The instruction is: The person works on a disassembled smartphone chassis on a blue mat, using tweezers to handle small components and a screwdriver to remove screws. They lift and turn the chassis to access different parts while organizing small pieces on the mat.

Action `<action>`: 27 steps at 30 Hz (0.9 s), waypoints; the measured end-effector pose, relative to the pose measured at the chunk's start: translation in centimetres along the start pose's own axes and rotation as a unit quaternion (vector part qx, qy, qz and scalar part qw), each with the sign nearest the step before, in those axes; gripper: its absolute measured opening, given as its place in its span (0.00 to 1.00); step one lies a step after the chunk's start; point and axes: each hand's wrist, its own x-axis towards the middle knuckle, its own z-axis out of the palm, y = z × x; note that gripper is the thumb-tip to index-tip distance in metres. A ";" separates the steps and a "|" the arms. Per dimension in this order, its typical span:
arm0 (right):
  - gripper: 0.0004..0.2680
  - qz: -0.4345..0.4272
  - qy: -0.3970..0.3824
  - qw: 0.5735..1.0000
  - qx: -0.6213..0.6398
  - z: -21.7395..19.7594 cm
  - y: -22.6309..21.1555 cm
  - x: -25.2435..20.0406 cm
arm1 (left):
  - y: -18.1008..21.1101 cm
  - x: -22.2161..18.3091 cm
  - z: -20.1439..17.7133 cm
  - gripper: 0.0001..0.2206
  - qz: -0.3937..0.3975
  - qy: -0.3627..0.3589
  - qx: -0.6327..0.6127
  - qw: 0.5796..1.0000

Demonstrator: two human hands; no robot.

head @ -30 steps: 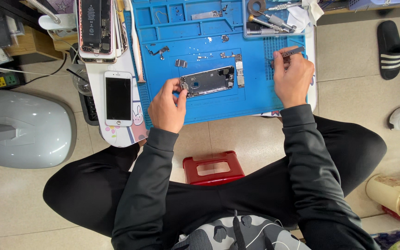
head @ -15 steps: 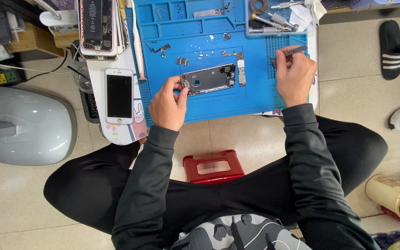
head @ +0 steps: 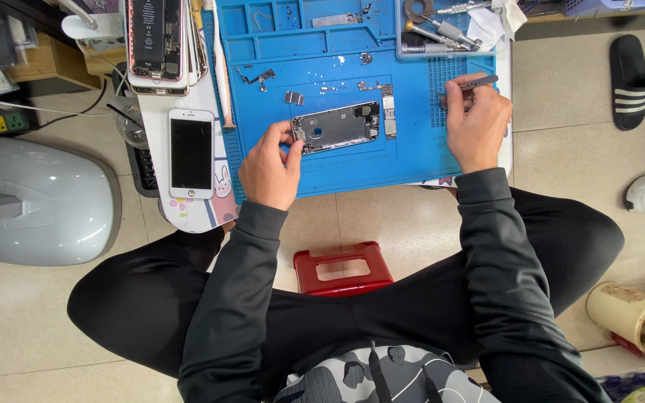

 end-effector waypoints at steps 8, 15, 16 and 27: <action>0.04 -0.034 -0.004 0.998 -0.058 -0.2 0.2 -0.1 | -0.6 0.2 1.1 0.11 -0.020 0.014 0.031 0.999; 0.06 -0.021 -0.007 0.998 -0.059 0.0 0.5 -0.1 | -1.0 0.4 1.0 0.12 -0.024 0.005 0.036 0.999; 0.06 -0.020 -0.006 0.998 -0.060 -0.1 0.6 -0.2 | -0.9 0.4 1.2 0.12 -0.022 0.004 0.035 0.999; 0.07 -0.027 0.000 0.999 -0.038 0.1 0.7 -0.3 | -0.2 0.4 0.0 0.31 -0.025 -0.011 -0.003 1.000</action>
